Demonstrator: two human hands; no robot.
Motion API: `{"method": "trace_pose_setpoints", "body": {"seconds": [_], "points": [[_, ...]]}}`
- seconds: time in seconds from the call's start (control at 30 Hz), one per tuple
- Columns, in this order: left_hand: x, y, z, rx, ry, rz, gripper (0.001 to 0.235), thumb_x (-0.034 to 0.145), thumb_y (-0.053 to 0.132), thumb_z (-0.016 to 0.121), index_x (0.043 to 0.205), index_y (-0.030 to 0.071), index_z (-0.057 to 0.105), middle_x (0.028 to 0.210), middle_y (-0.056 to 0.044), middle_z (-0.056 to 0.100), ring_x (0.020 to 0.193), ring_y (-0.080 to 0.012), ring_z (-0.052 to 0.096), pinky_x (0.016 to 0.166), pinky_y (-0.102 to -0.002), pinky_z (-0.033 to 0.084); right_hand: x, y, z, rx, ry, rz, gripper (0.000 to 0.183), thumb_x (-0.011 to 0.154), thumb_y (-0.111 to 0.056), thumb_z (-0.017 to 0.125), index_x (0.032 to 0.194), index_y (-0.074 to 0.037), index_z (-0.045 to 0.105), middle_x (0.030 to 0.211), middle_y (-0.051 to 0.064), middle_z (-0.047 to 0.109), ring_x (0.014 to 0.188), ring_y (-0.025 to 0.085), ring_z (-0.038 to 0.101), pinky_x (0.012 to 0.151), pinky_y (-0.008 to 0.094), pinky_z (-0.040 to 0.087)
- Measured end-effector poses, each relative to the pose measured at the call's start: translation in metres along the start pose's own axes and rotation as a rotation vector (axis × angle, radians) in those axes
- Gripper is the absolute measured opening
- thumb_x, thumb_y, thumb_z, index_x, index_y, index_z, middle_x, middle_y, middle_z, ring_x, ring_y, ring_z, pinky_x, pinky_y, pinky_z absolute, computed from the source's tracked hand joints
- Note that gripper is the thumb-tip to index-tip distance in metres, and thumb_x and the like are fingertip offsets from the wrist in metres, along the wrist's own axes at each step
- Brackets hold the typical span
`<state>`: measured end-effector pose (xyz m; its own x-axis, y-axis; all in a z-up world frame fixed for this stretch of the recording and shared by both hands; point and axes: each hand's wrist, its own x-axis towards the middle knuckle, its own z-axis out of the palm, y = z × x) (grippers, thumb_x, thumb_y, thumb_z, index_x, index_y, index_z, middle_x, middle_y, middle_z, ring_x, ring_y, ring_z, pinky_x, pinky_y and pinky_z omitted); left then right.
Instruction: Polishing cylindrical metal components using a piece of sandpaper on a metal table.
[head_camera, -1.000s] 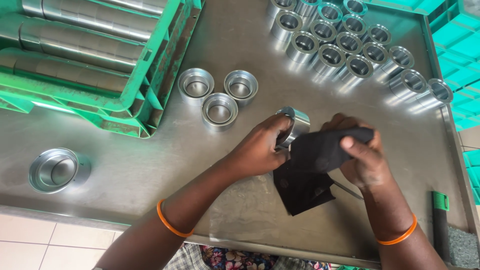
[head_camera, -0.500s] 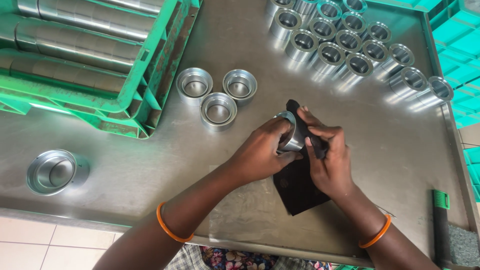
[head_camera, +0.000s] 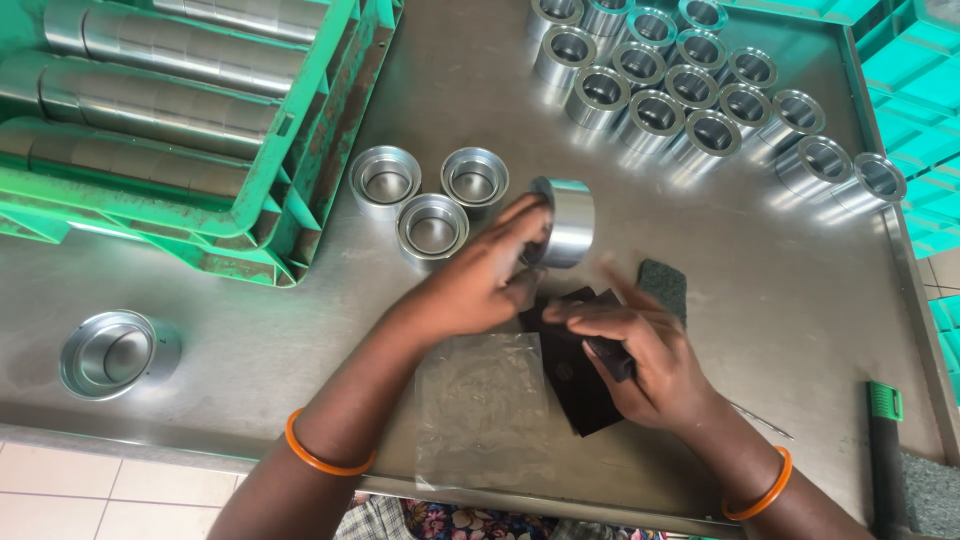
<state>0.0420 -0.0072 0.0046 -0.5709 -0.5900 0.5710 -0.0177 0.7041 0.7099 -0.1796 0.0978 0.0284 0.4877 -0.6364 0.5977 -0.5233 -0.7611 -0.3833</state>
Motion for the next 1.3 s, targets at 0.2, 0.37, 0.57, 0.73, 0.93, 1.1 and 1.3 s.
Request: {"method": "trace_pose_setpoints", "body": {"seconds": [0.2, 0.37, 0.57, 0.73, 0.93, 1.1, 1.3], "points": [[0.003, 0.011, -0.024, -0.159, -0.036, -0.076, 0.052, 0.085, -0.012, 0.065, 0.134, 0.002, 0.054, 0.13, -0.012, 0.055, 0.126, -0.0251, 0.057, 0.109, -0.034, 0.044, -0.018, 0.001, -0.002, 0.691, -0.292, 0.556, 0.018, 0.098, -0.008, 0.066, 0.115, -0.004, 0.071, 0.111, 0.015, 0.072, 0.113, 0.026, 0.069, 0.102, 0.045, 0.05], [0.005, 0.017, -0.019, -0.167, -0.021, -0.073, 0.048, 0.084, -0.01, 0.066, 0.129, 0.0, 0.055, 0.125, -0.01, 0.055, 0.118, -0.0221, 0.056, 0.103, -0.034, 0.044, 0.009, -0.025, 0.025, 0.783, -0.466, 0.54, 0.033, 0.095, -0.015, 0.067, 0.125, -0.004, 0.064, 0.116, 0.011, 0.07, 0.116, 0.022, 0.065, 0.104, 0.039, 0.047], [0.005, 0.022, -0.011, -0.18, -0.036, -0.086, 0.043, 0.083, -0.002, 0.072, 0.123, 0.001, 0.056, 0.117, -0.01, 0.056, 0.109, -0.0217, 0.059, 0.096, -0.034, 0.048, -0.006, 0.002, 0.027, 0.091, -0.164, 0.241, 0.039, 0.088, -0.019, 0.08, 0.123, -0.012, 0.064, 0.115, 0.007, 0.069, 0.105, 0.02, 0.067, 0.091, 0.036, 0.055], [0.005, 0.033, 0.001, -0.196, -0.074, -0.074, 0.047, 0.084, 0.004, 0.077, 0.126, 0.002, 0.057, 0.122, -0.012, 0.059, 0.113, -0.0235, 0.063, 0.098, -0.038, 0.051, 0.001, 0.024, 0.011, 0.504, 0.285, 0.427, 0.075, 0.093, -0.013, 0.082, 0.15, -0.013, 0.033, 0.145, 0.01, 0.045, 0.135, 0.023, 0.054, 0.105, 0.04, 0.054], [0.001, 0.034, 0.021, -0.207, -0.199, -0.088, 0.047, 0.086, 0.008, 0.08, 0.125, 0.002, 0.057, 0.127, -0.015, 0.06, 0.12, -0.0308, 0.064, 0.099, -0.04, 0.052, 0.005, 0.027, 0.002, 0.816, 0.087, 0.509, 0.097, 0.08, -0.008, 0.084, 0.158, -0.012, 0.026, 0.157, 0.012, 0.037, 0.147, 0.025, 0.041, 0.117, 0.043, 0.046], [0.0, 0.032, 0.024, -0.189, -0.222, -0.054, 0.044, 0.088, 0.008, 0.079, 0.126, 0.003, 0.058, 0.133, -0.016, 0.061, 0.128, -0.0346, 0.062, 0.106, -0.043, 0.052, 0.008, 0.024, -0.005, 0.712, 0.125, 0.563, 0.075, 0.077, -0.006, 0.084, 0.144, -0.006, 0.052, 0.147, 0.014, 0.056, 0.133, 0.025, 0.057, 0.113, 0.042, 0.048], [0.002, 0.04, 0.027, -0.174, -0.2, 0.034, 0.045, 0.086, 0.01, 0.081, 0.127, 0.003, 0.061, 0.136, -0.015, 0.062, 0.133, -0.0365, 0.058, 0.113, -0.045, 0.048, 0.006, 0.034, -0.011, 1.115, 0.248, 0.804, 0.046, 0.097, -0.027, 0.066, 0.133, 0.002, 0.062, 0.133, 0.018, 0.066, 0.122, 0.027, 0.066, 0.104, 0.043, 0.055]]}}
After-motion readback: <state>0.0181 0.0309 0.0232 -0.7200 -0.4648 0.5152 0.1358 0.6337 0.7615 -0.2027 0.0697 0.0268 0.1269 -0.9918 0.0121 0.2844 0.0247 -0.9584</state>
